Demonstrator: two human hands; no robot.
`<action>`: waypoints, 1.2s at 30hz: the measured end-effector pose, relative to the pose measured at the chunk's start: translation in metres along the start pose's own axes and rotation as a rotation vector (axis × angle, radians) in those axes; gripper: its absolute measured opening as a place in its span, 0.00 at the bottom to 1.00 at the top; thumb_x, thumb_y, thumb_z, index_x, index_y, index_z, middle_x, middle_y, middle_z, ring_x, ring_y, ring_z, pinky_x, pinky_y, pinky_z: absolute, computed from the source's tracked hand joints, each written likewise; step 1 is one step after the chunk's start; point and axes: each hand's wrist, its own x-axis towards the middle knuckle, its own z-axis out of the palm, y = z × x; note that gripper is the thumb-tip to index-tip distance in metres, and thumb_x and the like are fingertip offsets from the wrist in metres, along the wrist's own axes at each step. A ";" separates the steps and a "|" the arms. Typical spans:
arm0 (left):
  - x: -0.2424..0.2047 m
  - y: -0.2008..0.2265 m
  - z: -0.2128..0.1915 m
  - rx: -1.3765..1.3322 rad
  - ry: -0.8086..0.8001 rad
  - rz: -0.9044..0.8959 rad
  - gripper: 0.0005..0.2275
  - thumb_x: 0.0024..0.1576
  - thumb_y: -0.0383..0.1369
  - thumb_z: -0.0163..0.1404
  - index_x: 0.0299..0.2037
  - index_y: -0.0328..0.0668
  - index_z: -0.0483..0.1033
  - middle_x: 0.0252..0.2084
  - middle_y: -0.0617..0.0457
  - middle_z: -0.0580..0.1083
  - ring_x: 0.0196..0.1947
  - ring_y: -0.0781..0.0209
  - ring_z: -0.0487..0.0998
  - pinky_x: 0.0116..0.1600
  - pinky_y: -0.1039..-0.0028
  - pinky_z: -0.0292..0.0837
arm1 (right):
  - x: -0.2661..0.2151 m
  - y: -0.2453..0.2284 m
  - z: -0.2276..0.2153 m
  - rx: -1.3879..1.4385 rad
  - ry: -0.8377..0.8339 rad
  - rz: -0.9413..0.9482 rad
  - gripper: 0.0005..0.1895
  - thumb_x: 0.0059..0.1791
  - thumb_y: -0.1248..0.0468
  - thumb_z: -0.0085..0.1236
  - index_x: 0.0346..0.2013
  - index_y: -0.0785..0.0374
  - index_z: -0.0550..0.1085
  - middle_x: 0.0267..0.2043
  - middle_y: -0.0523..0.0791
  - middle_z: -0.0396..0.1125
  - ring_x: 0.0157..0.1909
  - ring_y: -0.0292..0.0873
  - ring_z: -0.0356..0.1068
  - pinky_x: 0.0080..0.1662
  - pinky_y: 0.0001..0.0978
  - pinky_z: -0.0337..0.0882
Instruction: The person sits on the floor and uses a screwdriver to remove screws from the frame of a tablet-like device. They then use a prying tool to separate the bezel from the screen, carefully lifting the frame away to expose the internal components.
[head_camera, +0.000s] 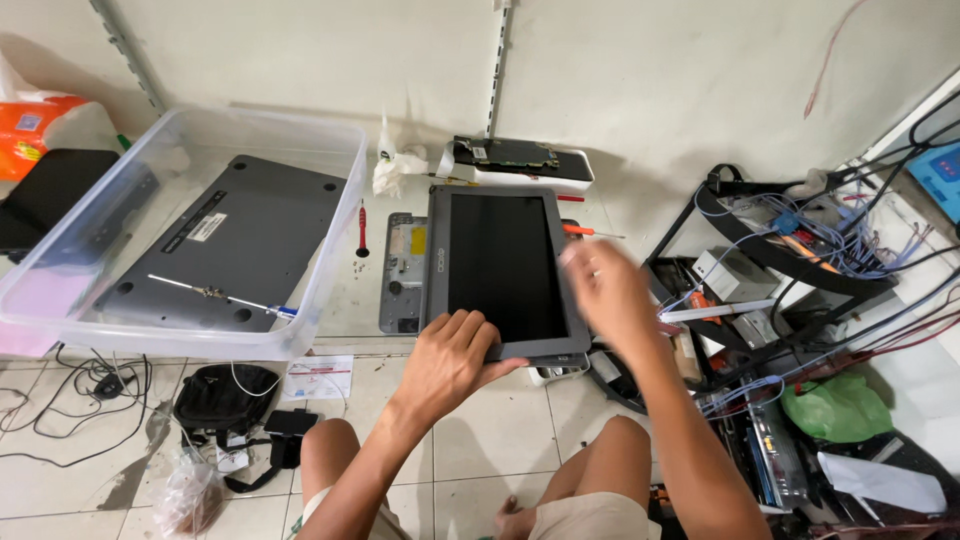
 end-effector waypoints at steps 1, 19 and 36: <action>0.001 -0.001 0.001 -0.002 -0.003 0.000 0.17 0.58 0.49 0.49 0.28 0.45 0.67 0.24 0.55 0.61 0.25 0.58 0.67 0.31 0.73 0.63 | -0.011 -0.007 -0.002 0.001 -0.001 0.004 0.10 0.52 0.54 0.53 0.43 0.52 0.77 0.31 0.46 0.73 0.39 0.53 0.74 0.44 0.47 0.73; 0.003 -0.027 -0.061 -0.146 -0.346 -0.101 0.12 0.49 0.40 0.60 0.38 0.45 0.78 0.36 0.53 0.73 0.40 0.54 0.74 0.50 0.64 0.66 | -0.049 -0.012 0.007 -0.113 -0.295 -0.748 0.12 0.55 0.58 0.46 0.41 0.64 0.71 0.35 0.45 0.61 0.44 0.49 0.69 0.59 0.47 0.63; 0.008 -0.034 -0.053 -0.015 -0.671 -0.094 0.10 0.50 0.41 0.57 0.35 0.49 0.71 0.34 0.58 0.68 0.42 0.59 0.71 0.56 0.65 0.62 | -0.059 -0.045 0.040 -0.218 -0.337 -0.739 0.10 0.51 0.61 0.52 0.41 0.65 0.70 0.36 0.46 0.59 0.40 0.49 0.65 0.42 0.40 0.65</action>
